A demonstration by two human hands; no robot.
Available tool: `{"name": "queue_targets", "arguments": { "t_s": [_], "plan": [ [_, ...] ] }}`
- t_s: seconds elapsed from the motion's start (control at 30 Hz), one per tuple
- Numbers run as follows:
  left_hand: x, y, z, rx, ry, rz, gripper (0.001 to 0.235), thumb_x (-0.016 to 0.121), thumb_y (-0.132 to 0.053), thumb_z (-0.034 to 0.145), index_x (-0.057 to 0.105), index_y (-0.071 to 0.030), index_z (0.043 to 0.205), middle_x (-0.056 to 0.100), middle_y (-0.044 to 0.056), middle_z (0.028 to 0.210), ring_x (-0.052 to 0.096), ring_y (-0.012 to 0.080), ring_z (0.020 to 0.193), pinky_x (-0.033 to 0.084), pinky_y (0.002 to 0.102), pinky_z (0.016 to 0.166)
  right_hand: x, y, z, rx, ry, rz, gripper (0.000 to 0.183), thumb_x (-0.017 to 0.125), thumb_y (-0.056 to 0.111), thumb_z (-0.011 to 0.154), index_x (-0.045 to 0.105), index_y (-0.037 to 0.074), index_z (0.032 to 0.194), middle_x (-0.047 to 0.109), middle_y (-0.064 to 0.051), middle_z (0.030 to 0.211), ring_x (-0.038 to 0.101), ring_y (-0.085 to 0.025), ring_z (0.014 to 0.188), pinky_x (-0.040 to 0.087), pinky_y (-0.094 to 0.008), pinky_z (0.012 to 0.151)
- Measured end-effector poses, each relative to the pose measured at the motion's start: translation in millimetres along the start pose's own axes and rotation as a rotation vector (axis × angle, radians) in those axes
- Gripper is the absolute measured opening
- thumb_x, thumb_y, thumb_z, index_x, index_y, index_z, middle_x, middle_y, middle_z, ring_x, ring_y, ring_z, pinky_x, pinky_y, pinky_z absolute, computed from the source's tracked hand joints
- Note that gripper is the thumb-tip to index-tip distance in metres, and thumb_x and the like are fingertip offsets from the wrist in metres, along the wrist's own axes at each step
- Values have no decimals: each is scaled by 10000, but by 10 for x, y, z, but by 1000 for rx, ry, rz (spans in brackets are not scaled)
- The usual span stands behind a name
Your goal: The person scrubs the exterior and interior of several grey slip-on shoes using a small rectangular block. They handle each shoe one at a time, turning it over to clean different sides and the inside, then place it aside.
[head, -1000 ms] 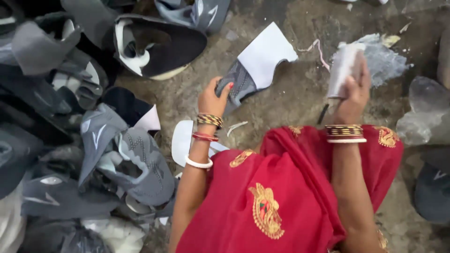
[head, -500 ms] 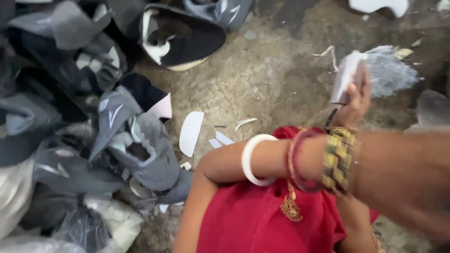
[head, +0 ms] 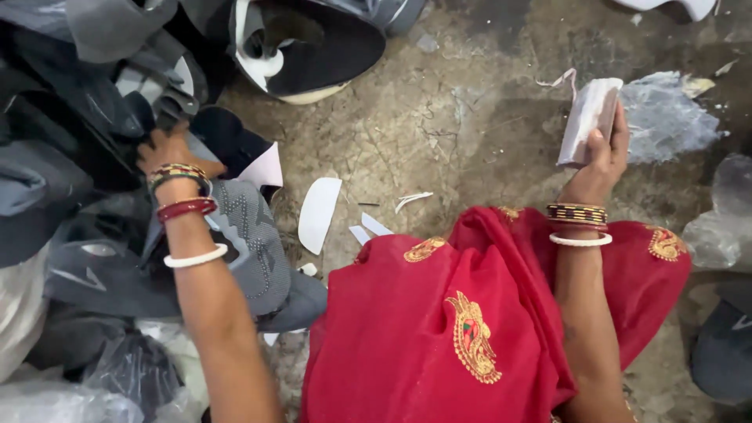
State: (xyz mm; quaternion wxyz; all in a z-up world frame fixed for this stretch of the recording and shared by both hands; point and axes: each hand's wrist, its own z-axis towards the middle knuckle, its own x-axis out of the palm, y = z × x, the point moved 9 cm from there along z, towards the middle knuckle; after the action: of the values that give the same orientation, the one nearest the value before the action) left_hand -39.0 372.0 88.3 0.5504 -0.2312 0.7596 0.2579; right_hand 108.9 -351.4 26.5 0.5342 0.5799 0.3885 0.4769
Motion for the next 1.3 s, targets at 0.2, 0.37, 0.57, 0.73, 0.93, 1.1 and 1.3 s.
{"name": "queue_targets", "arguments": {
  "t_s": [0.2, 0.37, 0.57, 0.73, 0.93, 1.1, 1.3],
  "plan": [
    [861, -198, 519, 194, -620, 517, 477, 683, -361, 947, 568, -126, 1347, 440, 176, 1470, 347, 383, 1440, 102, 590, 1280, -98, -98, -1, -25, -1, 54, 573, 558, 85, 979, 485, -23, 1536, 523, -126, 1562, 511, -238, 1456, 378, -360, 1250],
    [622, -1498, -245, 418, -25, 377, 736, 869, -378, 621, 653, -342, 1324, 374, 105, 1570, 282, 456, 1452, 262, 658, 1096, -158, -93, 16, -51, -23, 17, 580, 543, 82, 962, 510, -31, 1529, 554, -131, 1545, 537, -242, 1438, 392, -359, 1242],
    [722, -764, 36, -49, 55, 30, 606, 782, -398, 878, 629, -38, 1340, 409, 207, 1544, 440, 490, 1349, 439, 564, 1066, -298, -177, 47, -32, -57, 77, 578, 533, 50, 959, 490, -35, 1528, 528, -137, 1555, 530, -252, 1437, 400, -378, 1234],
    [-49, -462, -371, 193, -522, -391, 503, 714, 46, 803, 667, -59, 1293, 442, 234, 1545, 454, 430, 1435, 413, 481, 1188, -622, -71, 141, -76, -129, 54, 568, 523, 58, 995, 493, -38, 1554, 525, -161, 1587, 519, -266, 1467, 370, -365, 1262],
    [-1356, 434, -1709, 195, -991, -479, 420, 548, 162, 968, 640, -5, 1343, 444, 226, 1496, 479, 395, 1403, 351, 442, 1237, -701, -285, 204, -42, -46, 186, 587, 564, 34, 983, 464, -38, 1557, 471, -154, 1612, 473, -288, 1495, 368, -388, 1273],
    [-345, 2309, -3106, -720, -1395, -500, 439, 661, -274, 1147, 451, 8, 1408, 540, 218, 1474, 547, 327, 1382, 473, 432, 1279, -699, -312, 150, -81, -54, 208, 629, 558, 70, 941, 483, -3, 1561, 515, -179, 1586, 559, -317, 1460, 449, -427, 1261],
    [-559, -369, -2206, -118, -482, -129, 1018, 702, -543, 914, 207, -181, 1727, 8, 251, 1736, -56, 555, 1555, 59, 771, 1220, -577, -292, 122, -88, -11, 169, 631, 561, 79, 946, 472, -15, 1565, 523, -159, 1575, 539, -288, 1458, 418, -394, 1257]
  ]
}}
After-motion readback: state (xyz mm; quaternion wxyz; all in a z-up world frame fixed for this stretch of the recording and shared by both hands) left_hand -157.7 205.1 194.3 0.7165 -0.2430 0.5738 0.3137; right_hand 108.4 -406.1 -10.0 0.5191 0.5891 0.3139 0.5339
